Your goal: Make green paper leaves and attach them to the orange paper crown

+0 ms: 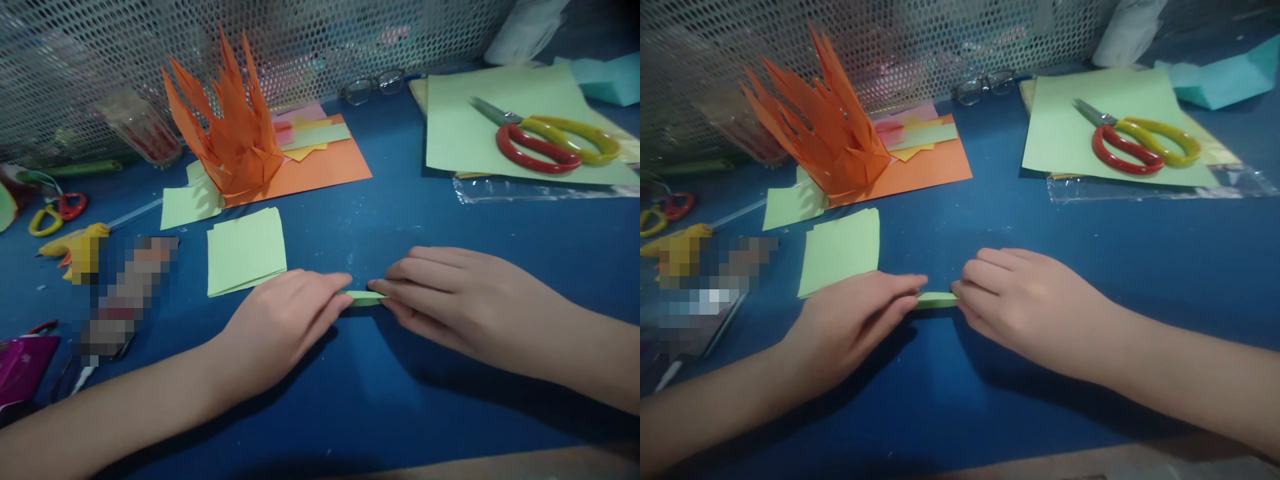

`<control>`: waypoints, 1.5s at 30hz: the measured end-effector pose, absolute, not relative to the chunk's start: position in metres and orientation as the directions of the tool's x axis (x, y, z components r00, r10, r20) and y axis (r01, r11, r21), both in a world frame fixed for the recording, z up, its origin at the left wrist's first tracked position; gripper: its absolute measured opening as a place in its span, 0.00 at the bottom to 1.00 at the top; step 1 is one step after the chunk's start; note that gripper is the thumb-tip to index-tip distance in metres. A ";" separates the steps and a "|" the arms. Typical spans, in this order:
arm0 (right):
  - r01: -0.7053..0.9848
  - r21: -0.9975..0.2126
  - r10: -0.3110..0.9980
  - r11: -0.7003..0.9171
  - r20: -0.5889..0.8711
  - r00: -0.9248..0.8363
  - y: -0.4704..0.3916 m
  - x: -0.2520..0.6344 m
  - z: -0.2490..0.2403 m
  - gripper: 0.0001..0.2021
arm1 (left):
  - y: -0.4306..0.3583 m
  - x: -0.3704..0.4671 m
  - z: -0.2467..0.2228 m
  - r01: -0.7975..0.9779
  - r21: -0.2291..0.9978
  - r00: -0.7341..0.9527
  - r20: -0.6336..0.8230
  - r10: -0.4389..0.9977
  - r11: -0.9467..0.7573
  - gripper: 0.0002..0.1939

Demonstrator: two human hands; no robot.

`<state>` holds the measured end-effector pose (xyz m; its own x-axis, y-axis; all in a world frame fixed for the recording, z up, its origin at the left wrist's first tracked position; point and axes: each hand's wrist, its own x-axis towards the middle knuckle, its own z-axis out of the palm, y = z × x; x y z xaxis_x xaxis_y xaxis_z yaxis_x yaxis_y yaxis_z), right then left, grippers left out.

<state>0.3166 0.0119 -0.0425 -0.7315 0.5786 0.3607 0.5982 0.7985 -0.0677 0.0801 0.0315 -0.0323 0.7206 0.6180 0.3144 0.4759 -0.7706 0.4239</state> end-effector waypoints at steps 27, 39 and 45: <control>0.340 -0.940 0.884 -0.031 -0.184 -0.429 0.005 0.302 -0.022 0.12 | 0.027 0.092 -0.027 -0.064 0.906 0.549 -0.318 0.773 0.418 0.05; 0.243 -0.950 0.878 -0.197 -0.282 -0.388 0.008 0.300 -0.027 0.11 | 0.028 0.089 -0.031 0.020 0.887 0.557 -0.393 0.732 0.461 0.11; 0.214 -0.968 0.888 -0.133 -0.212 -0.409 0.010 0.303 -0.024 0.10 | 0.031 0.091 -0.028 -0.020 0.852 0.544 -0.430 0.720 0.524 0.13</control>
